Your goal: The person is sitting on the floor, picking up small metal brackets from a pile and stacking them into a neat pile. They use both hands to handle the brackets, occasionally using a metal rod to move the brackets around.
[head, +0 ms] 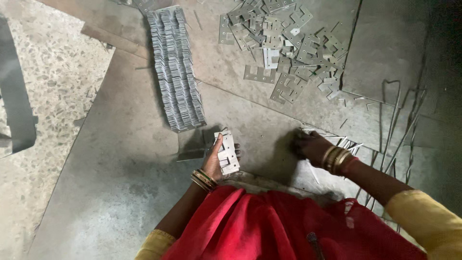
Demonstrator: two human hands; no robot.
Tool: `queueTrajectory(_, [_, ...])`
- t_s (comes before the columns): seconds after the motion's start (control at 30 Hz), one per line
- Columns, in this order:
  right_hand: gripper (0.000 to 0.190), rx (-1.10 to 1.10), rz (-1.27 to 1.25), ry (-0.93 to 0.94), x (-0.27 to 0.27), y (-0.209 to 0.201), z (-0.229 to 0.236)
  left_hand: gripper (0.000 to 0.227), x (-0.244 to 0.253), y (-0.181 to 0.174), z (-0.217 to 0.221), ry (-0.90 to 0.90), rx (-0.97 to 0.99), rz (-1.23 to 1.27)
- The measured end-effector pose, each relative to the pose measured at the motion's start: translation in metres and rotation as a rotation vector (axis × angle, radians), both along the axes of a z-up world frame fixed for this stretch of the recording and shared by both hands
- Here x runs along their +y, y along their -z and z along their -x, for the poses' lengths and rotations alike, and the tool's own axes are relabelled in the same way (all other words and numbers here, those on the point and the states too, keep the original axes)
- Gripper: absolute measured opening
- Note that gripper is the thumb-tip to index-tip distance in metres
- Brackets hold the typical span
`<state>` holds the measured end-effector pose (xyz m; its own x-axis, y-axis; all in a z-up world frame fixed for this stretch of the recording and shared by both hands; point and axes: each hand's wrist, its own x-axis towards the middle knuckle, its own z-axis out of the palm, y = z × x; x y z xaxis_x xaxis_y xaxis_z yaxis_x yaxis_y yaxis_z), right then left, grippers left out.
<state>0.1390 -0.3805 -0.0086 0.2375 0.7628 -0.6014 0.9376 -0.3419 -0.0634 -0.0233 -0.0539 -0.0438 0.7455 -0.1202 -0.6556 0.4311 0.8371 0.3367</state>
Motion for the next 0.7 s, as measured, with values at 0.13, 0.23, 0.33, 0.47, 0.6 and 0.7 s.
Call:
queueTrajectory(0.13, [0.039, -0.026, 0.072, 0.350, -0.045, -0.016, -0.018, 0.056, -0.006, 0.003, -0.007, 0.015, -0.011, -0.029])
queueTrajectory(0.23, [0.034, -0.046, -0.340, 0.690, -0.039, -0.001, -0.024, 0.052, -0.020, 0.003, -0.009, 0.035, 0.002, -0.063])
queueTrajectory(0.33, [0.039, -0.181, -0.604, 0.484, -0.037, 0.014, -0.021, 0.047, -0.024, 0.003, -0.013, 0.064, -0.017, -0.046])
queueTrajectory(0.47, [0.037, -0.014, -0.407, 0.632, -0.061, 0.022, -0.031, 0.035, -0.018, 0.016, -0.001, 0.034, 0.006, -0.083])
queueTrajectory(0.6, [0.029, -0.334, -0.570, 0.950, -0.097, 0.023, -0.058, 0.033, -0.018, 0.050, 0.008, -0.036, -0.028, -0.240])
queueTrajectory(0.7, [0.055, -0.599, -0.651, 1.362, -0.133, 0.014, -0.058, 0.031, -0.018, 0.076, 0.012, -0.057, -0.113, -0.395])
